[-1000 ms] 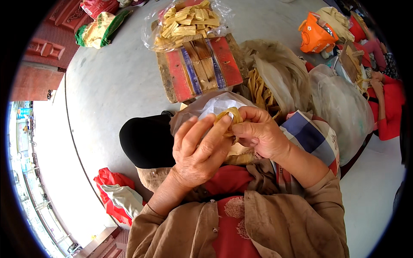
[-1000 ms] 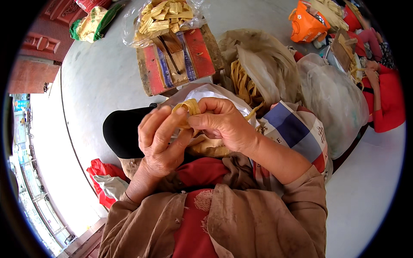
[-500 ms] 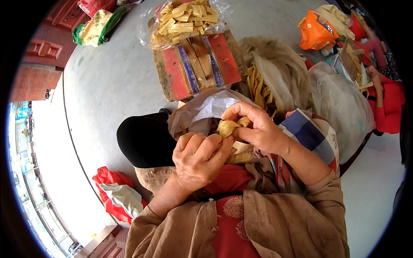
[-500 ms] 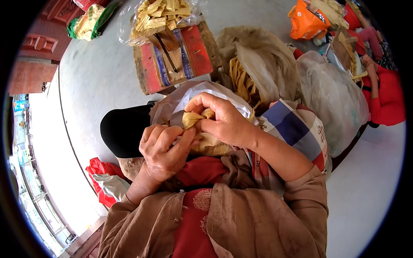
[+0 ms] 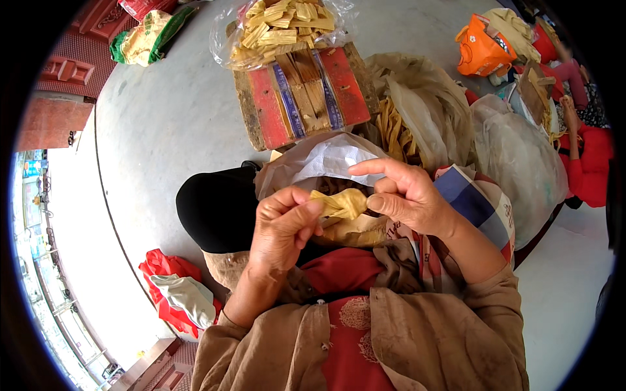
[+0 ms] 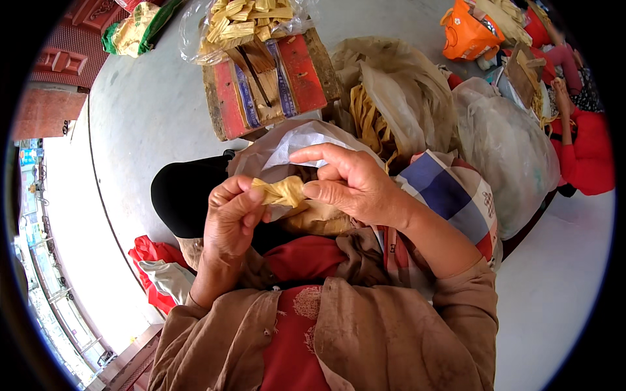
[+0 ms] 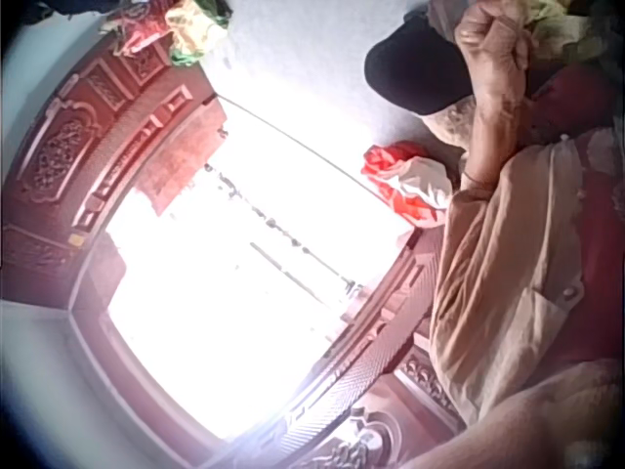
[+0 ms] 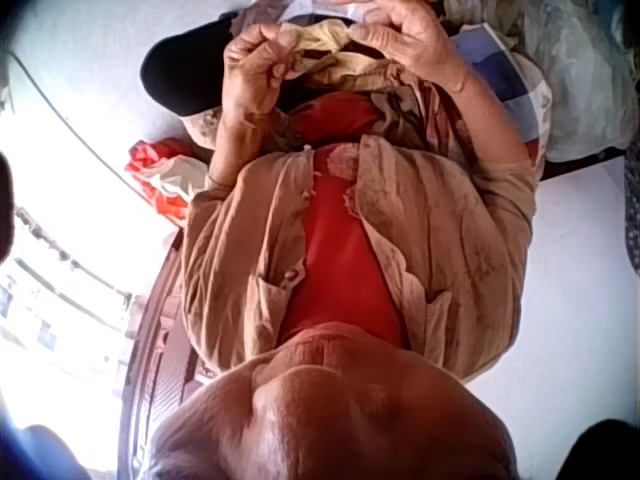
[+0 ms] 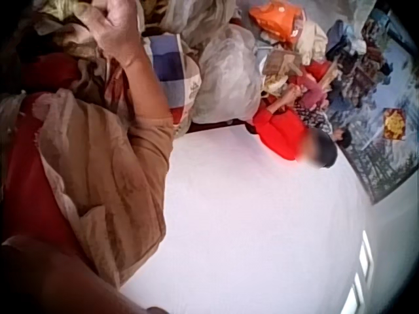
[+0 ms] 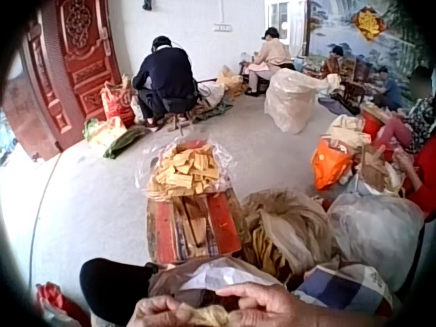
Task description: The person sits on the floor and repeatedly picks up dried yellow strips from a white bag. They fold each strip into a smaller shape by hand and place it into a clear plastic bag resting on a wooden box. The process is repetitive and involves handling the items one at a time.
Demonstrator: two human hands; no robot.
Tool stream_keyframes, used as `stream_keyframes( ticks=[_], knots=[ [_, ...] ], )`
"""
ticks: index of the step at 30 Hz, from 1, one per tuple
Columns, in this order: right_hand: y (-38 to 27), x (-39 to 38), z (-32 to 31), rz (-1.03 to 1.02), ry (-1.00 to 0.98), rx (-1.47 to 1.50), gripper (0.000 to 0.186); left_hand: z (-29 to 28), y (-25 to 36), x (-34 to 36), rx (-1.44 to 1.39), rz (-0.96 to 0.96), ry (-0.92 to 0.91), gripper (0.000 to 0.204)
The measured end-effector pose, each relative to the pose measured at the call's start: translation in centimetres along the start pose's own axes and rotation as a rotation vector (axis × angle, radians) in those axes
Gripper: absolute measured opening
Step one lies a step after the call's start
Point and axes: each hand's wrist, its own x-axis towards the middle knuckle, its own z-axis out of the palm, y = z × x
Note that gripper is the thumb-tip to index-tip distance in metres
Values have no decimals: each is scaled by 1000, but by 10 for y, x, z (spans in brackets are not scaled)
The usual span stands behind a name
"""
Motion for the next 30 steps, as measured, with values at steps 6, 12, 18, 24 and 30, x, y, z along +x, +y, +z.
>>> stream_keyframes(
  ticks=[6,12,18,24,30],
  knots=[
    [15,-3,-5,-253,38,-583,21,-21,0,3,161,-7,31,12],
    [15,-4,3,-482,64,-1118,21,-1,19,6,1223,591,-111,31],
    [12,-2,15,-438,-163,-996,20,-1,7,10,1774,859,-594,27],
    [7,-18,-1,-377,-236,-803,19,-12,23,-2,1723,850,-648,18],
    [2,51,-47,-575,183,-1225,14,-7,64,60,1601,728,-252,15]
  ],
)
